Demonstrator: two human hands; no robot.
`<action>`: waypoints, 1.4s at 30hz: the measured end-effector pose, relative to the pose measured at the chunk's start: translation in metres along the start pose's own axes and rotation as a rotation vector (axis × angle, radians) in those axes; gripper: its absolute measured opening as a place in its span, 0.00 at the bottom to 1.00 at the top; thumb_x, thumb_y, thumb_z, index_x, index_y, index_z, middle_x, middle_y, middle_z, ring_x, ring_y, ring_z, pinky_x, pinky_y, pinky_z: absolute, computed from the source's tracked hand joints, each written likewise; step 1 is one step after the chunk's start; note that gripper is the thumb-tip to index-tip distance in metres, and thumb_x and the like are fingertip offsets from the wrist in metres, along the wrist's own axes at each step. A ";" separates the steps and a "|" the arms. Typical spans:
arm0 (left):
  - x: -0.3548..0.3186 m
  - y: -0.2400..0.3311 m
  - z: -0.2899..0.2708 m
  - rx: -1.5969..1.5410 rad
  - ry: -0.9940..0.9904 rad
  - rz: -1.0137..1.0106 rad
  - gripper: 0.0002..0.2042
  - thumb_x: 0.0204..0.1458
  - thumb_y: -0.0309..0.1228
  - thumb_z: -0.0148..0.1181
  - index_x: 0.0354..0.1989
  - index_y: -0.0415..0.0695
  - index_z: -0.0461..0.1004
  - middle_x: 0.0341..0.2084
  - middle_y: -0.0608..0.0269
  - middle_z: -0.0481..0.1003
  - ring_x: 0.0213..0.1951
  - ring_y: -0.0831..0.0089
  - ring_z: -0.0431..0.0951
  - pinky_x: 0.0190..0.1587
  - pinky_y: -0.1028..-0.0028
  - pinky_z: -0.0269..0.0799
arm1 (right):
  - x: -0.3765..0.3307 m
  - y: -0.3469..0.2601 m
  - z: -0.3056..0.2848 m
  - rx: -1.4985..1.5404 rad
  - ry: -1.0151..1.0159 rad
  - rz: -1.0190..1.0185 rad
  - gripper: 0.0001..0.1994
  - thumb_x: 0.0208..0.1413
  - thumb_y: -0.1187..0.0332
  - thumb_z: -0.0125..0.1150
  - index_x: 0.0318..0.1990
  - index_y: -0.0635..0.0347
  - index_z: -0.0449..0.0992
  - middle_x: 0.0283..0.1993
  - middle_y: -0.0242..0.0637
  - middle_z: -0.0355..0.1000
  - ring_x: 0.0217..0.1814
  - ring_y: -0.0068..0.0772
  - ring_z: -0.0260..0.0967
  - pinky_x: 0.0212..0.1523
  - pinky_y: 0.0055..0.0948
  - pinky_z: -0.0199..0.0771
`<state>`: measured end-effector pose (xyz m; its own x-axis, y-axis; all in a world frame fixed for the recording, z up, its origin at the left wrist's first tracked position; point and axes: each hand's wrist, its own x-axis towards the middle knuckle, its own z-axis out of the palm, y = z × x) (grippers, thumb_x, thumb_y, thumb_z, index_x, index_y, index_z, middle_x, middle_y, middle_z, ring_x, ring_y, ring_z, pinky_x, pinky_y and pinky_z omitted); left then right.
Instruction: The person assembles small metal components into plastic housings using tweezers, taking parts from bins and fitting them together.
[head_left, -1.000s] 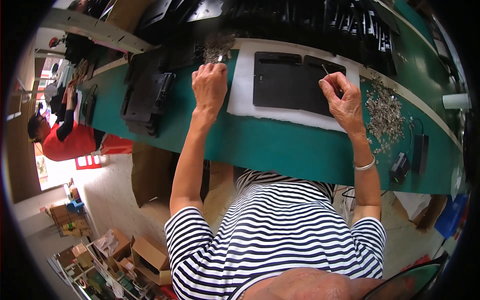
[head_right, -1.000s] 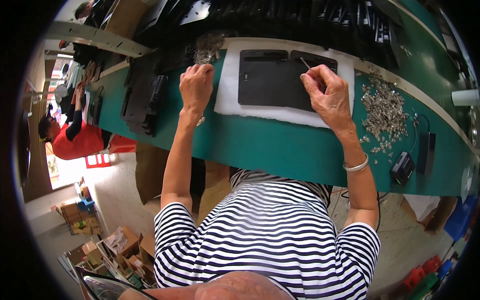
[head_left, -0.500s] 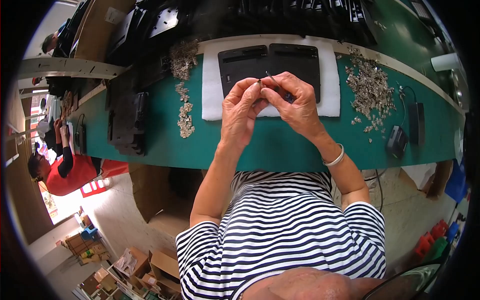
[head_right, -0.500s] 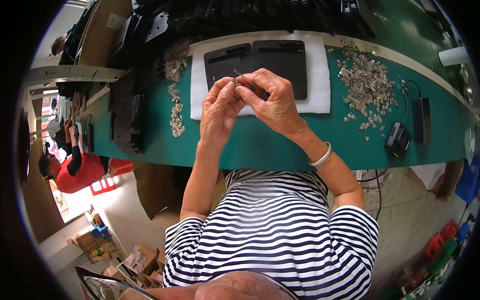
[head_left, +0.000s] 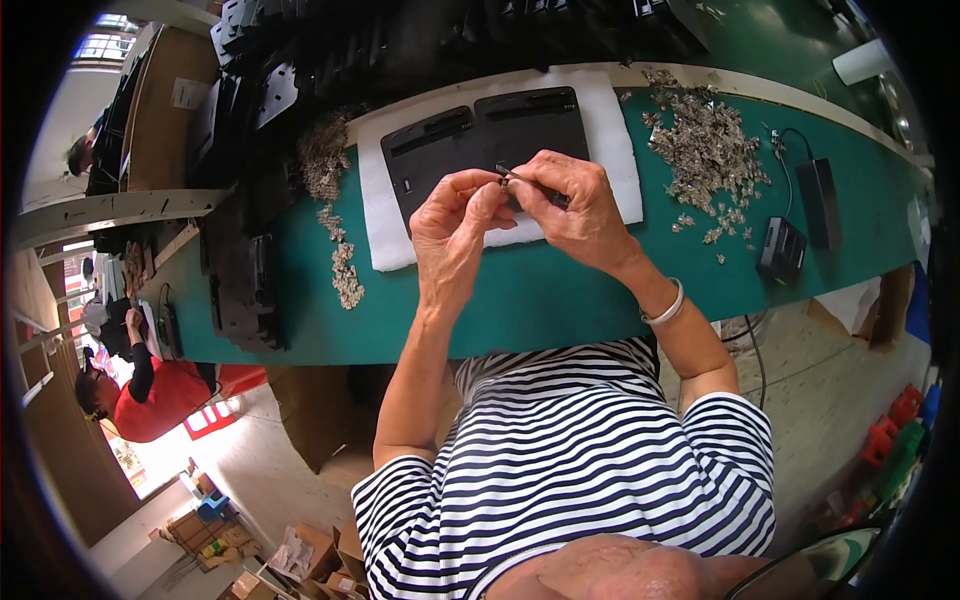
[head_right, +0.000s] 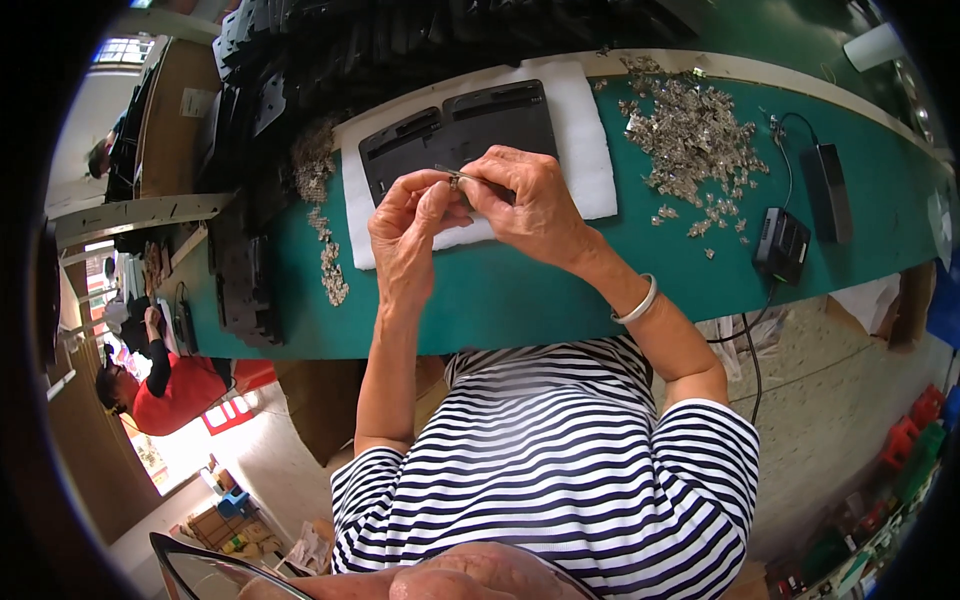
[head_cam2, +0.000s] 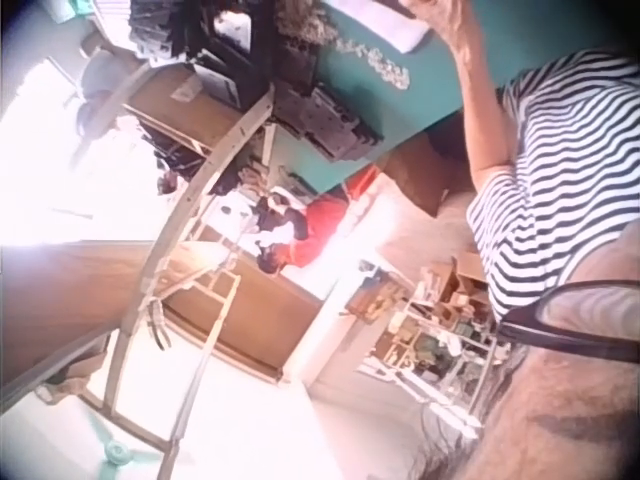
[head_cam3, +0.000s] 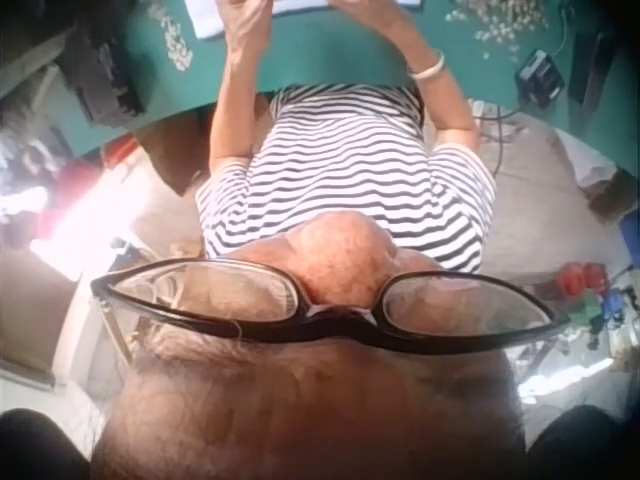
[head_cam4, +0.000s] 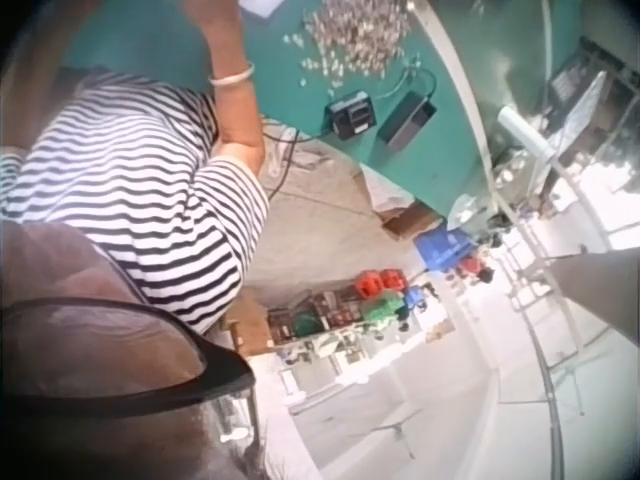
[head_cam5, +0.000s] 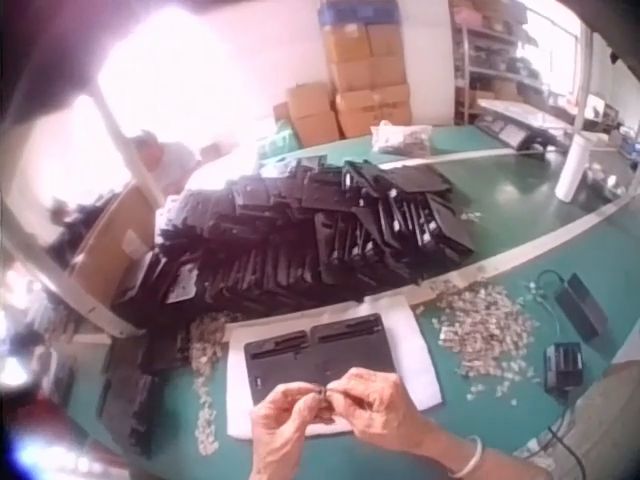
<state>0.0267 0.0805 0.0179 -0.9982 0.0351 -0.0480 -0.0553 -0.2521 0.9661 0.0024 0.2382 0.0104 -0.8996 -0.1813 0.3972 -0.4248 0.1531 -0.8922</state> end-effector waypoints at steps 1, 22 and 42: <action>0.002 0.001 0.000 0.068 -0.004 0.015 0.09 0.59 0.30 0.59 0.42 0.36 0.75 0.31 0.62 0.77 0.33 0.77 0.78 0.37 0.74 0.80 | 0.000 0.001 -0.002 0.005 0.006 0.002 0.03 0.52 0.78 0.60 0.33 0.67 0.78 0.27 0.38 0.74 0.26 0.30 0.73 0.26 0.25 0.73; 0.052 0.012 0.031 0.520 -0.236 -0.094 0.06 0.54 0.26 0.54 0.33 0.35 0.75 0.22 0.67 0.74 0.26 0.81 0.74 0.31 0.80 0.71 | -0.002 0.020 -0.058 0.080 -0.082 0.311 0.10 0.57 0.67 0.63 0.39 0.67 0.79 0.29 0.31 0.74 0.31 0.19 0.70 0.31 0.22 0.70; 0.136 0.007 0.025 1.048 -0.085 -0.153 0.11 0.47 0.32 0.59 0.29 0.34 0.78 0.20 0.65 0.74 0.23 0.80 0.72 0.29 0.79 0.67 | -0.009 0.051 -0.051 -0.434 0.089 0.118 0.12 0.53 0.79 0.56 0.46 0.67 0.76 0.35 0.47 0.77 0.30 0.45 0.75 0.33 0.34 0.77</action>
<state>-0.1085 0.1081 0.0243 -0.9751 0.0737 -0.2090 -0.0933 0.7188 0.6889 -0.0160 0.2976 -0.0275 -0.9414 -0.0570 0.3323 -0.3051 0.5636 -0.7676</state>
